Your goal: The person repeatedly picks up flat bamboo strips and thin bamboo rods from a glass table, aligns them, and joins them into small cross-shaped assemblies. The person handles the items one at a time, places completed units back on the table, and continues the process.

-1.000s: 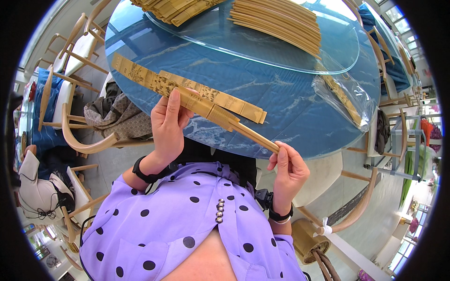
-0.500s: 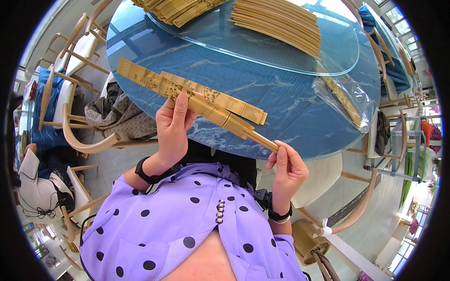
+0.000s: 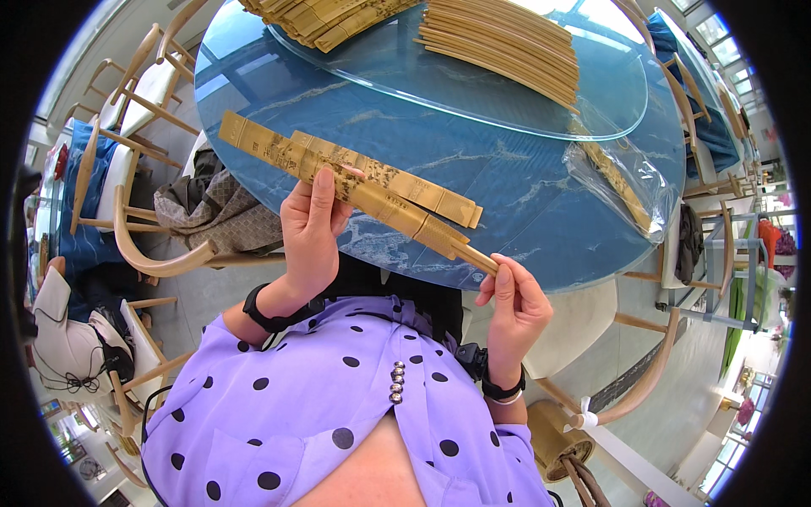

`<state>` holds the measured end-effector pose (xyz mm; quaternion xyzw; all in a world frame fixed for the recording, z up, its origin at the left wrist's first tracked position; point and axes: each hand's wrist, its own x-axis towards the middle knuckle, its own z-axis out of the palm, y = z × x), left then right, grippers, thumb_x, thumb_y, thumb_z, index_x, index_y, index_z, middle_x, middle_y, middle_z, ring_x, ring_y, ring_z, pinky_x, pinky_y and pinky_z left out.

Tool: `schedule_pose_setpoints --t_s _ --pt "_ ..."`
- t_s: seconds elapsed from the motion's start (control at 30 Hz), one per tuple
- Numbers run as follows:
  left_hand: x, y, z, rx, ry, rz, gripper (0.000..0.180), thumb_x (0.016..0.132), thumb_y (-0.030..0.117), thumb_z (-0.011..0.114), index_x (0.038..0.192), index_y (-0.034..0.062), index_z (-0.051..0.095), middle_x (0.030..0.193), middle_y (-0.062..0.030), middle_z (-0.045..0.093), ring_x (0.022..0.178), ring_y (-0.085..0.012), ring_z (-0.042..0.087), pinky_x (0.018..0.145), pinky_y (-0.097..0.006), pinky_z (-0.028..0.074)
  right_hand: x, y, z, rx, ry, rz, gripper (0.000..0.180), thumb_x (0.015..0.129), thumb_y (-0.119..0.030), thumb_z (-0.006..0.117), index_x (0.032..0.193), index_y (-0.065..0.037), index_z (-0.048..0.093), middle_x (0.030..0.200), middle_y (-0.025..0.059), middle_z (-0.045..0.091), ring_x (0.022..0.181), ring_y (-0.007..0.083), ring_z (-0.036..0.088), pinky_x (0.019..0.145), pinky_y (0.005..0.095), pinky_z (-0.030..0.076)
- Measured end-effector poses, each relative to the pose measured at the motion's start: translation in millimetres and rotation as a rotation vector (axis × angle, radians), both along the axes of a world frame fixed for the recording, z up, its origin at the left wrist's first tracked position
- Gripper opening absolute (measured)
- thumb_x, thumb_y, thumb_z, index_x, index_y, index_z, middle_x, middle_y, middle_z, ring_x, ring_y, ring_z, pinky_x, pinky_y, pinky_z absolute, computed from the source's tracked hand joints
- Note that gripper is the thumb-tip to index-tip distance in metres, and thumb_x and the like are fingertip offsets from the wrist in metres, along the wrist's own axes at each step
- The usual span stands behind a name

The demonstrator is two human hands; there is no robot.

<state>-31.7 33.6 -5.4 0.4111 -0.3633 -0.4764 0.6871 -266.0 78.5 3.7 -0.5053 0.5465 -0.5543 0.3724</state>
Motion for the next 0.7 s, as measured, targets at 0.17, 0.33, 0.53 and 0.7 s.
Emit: schedule_pose_setpoints --t_s 0.17,0.33,0.53,0.7 --pt "-6.0 3.4 -2.7 -0.007 -0.057 -0.014 0.034 0.11 0.03 0.051 0.103 0.0031 0.07 0.074 0.0014 0.063 0.055 0.0014 0.037 0.047 -0.017 0.025 5.1 -0.2 -3.4 0.009 -0.04 0.006 0.02 0.104 -0.011 0.062 0.112 0.005 0.072 0.075 0.0055 0.066 0.061 0.009 0.059 0.056 0.0203 0.044" --pt "-2.5 2.6 13.1 -0.04 0.03 -0.056 0.037 0.112 0.03 0.047 0.11 0.0009 0.07 0.085 -0.0012 0.068 0.057 0.0012 0.037 0.048 -0.018 0.024 3.2 3.3 -0.3 -0.004 -0.032 -0.007 0.02 0.103 -0.01 0.062 0.112 0.005 0.072 0.075 0.006 0.066 0.061 0.01 0.06 0.056 0.0212 0.046" --pt "-0.7 3.9 4.5 -0.064 -0.021 -0.055 0.035 0.112 0.029 0.046 0.112 0.0025 0.07 0.091 -0.0005 0.069 0.062 0.0006 0.041 0.049 -0.018 0.025 6.9 3.0 -1.1 -0.004 -0.043 -0.024 0.02 0.104 -0.01 0.061 0.111 0.005 0.072 0.076 0.0058 0.065 0.061 0.01 0.059 0.057 0.0211 0.045" --pt "-5.0 2.9 0.2 -0.06 -0.018 -0.05 0.033 0.112 0.028 0.048 0.112 0.0022 0.069 0.093 -0.0015 0.07 0.064 0.0002 0.045 0.05 -0.017 0.028 11.6 2.5 -0.6 -0.008 -0.054 0.002 0.02 0.104 -0.01 0.061 0.112 0.004 0.071 0.076 0.0058 0.066 0.062 0.0101 0.06 0.058 0.0213 0.046"
